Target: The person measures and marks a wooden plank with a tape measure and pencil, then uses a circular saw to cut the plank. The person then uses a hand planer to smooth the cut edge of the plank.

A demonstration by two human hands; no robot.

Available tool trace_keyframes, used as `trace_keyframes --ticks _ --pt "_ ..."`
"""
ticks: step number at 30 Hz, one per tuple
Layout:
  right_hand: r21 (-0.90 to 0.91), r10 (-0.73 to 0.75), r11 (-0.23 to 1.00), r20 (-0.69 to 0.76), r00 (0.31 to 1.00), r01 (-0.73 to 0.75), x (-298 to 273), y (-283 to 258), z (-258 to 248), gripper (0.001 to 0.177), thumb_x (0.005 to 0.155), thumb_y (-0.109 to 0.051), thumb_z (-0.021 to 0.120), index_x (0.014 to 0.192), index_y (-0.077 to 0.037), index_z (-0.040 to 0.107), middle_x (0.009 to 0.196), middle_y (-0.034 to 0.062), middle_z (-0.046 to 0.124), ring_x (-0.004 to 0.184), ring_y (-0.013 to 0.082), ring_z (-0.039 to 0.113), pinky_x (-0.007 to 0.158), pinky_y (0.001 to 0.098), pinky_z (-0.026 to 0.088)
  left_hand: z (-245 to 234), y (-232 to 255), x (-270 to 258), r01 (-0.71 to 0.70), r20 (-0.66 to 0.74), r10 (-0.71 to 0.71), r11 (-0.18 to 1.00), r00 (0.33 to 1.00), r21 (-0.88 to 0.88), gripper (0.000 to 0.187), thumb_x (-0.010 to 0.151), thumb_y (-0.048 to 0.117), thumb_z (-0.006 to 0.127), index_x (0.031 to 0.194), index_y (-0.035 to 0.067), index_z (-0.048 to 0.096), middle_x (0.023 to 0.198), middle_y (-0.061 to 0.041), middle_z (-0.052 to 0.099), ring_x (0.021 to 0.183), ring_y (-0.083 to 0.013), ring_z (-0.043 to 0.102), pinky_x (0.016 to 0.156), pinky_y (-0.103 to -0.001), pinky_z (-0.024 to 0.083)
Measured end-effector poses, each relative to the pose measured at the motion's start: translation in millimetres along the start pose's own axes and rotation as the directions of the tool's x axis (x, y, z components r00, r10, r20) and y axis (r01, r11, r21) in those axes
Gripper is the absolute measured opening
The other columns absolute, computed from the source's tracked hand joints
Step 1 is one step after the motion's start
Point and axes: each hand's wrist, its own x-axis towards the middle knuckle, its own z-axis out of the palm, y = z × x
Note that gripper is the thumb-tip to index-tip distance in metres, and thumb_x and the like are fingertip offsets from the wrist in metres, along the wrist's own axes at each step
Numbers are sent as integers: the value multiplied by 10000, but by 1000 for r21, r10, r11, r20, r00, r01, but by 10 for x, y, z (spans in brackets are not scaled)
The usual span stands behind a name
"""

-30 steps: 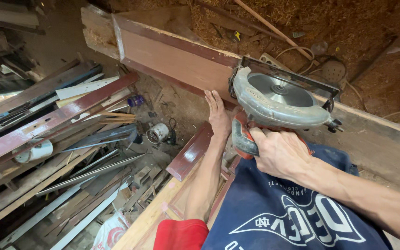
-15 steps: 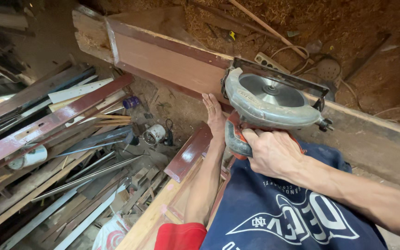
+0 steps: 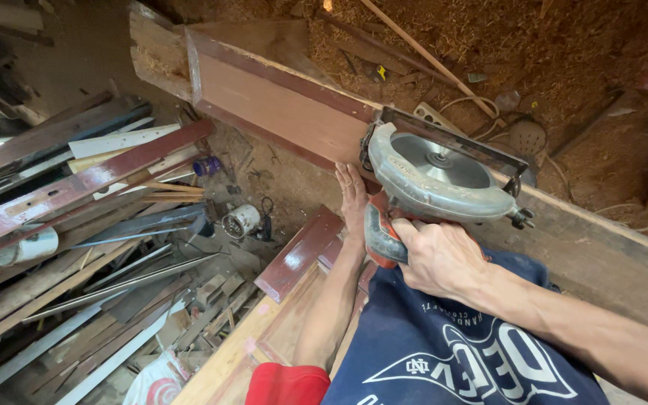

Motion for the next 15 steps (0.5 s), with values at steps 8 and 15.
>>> trace_keyframes --ticks 8,15 --pt "-17 47 999 49 998 -46 118 -85 5 375 753 -176 707 1108 -81 627 776 261 713 732 470 695 710 560 563 -71 97 45 91 78 -88 995 993 -39 1068 822 384 693 1584 -44 78 1664 -318 37 1531 -513 142 1221 -471 285" --pt "-23 75 997 42 996 -74 202 -177 -4 456 723 -186 734 1142 -61 609 784 273 706 746 491 683 699 577 552 -224 -150 125 -159 -8 174 917 985 366 952 900 500 714 1635 152 218 1741 -218 71 1617 -419 112 1313 -485 223"
